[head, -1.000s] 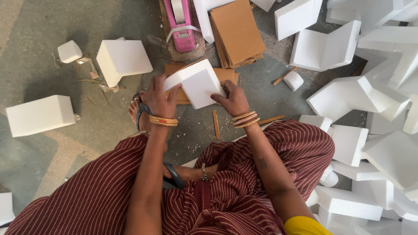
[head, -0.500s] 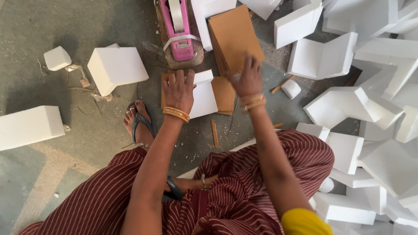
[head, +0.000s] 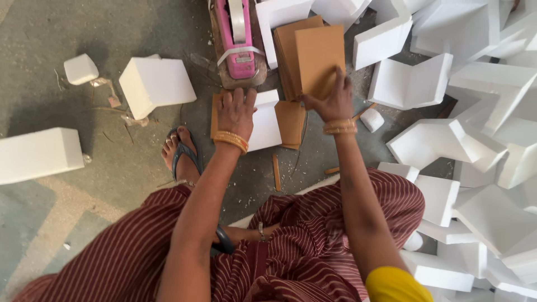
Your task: The person sits on the floor and assembles small boxes by placing white foam inserts onto brown cardboard pieces. They use a tape dispenser to secure the foam to the cardboard, then stack the completed boxes. The workspace is cluttered with foam pieces and cardboard.
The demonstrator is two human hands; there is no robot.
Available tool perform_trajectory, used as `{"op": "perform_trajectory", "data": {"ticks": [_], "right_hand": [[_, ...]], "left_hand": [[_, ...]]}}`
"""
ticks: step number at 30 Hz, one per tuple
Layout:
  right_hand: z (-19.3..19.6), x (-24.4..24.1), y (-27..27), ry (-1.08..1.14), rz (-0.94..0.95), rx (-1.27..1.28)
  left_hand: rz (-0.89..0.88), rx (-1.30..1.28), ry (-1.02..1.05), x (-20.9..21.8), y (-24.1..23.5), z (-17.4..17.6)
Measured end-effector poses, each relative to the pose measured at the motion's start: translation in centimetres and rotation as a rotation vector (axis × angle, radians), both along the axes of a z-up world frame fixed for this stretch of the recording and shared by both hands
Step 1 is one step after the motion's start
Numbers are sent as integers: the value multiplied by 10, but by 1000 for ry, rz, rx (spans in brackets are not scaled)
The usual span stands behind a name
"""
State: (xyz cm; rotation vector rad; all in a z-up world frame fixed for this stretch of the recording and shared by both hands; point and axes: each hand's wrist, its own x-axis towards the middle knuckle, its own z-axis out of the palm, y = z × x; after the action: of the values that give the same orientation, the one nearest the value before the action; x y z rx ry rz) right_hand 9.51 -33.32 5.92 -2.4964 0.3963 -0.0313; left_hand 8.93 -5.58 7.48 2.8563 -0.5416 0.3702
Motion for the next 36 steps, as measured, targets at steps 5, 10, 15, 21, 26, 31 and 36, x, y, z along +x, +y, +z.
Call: {"op": "perform_trajectory", "data": {"ticks": [5, 10, 15, 21, 26, 31, 36], "right_hand": [[19, -93, 61, -168, 172, 235], [24, -136, 125, -160, 278, 133], [6, -129, 139, -161, 240, 115], [-27, -118, 142, -160, 273, -74], [-36, -90, 138, 46, 354, -258], [-28, -69, 127, 96, 451, -279], [-22, -67, 124, 60, 510, -275]], "left_hand": [[-52, 73, 194, 11, 9, 3], [-113, -38, 146, 24, 15, 6], [-201, -87, 348, 35, 27, -8], [-347, -20, 498, 58, 33, -19], [-339, 212, 885, 72, 29, 7], [-247, 85, 747, 54, 20, 21], [-71, 70, 237, 17, 10, 5]]}}
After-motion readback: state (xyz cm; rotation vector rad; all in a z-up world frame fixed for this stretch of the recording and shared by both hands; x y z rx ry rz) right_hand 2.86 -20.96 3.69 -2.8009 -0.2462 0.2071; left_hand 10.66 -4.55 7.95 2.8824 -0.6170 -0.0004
